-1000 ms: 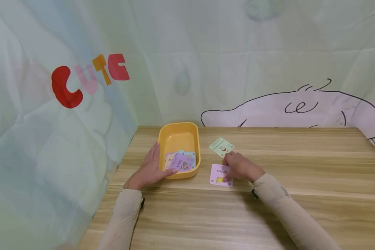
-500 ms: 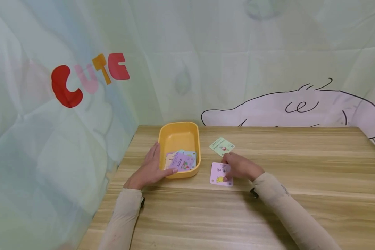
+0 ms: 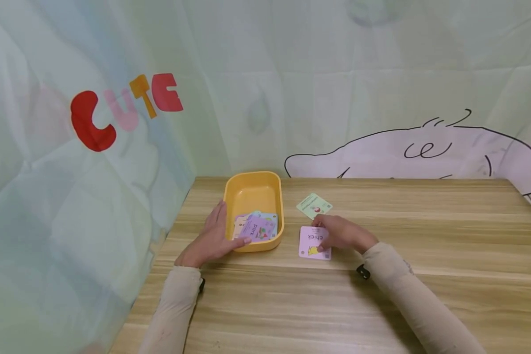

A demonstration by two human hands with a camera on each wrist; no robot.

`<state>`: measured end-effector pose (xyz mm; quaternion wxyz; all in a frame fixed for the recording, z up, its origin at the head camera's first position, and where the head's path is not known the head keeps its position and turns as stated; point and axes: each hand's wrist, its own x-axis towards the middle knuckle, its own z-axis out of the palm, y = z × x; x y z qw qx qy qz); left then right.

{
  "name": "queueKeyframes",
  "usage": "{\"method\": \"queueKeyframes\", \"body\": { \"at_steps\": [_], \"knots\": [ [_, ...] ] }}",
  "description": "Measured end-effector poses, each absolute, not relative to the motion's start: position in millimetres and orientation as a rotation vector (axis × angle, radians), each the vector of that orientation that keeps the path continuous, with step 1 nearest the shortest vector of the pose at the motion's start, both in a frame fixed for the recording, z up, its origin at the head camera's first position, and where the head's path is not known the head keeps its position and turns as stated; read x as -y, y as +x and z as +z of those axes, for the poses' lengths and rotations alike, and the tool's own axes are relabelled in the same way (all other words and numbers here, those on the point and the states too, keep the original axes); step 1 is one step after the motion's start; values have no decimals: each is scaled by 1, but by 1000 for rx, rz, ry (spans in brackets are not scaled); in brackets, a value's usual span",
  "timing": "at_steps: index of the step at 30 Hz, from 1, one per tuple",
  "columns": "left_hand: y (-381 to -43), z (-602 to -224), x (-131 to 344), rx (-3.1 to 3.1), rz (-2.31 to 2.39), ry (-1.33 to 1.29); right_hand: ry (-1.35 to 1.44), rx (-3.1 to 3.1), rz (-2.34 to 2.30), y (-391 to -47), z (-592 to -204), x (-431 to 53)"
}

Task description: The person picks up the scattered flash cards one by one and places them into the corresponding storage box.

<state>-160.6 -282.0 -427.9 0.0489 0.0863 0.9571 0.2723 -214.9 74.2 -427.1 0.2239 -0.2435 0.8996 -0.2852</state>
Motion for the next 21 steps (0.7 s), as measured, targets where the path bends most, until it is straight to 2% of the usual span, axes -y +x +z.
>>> {"method": "queueKeyframes", "body": {
  "at_steps": [21],
  "knots": [
    [-159, -427, 282, -2899, 839, 235, -725, -2235, -1080, -219, -425, -84]
  ]
}}
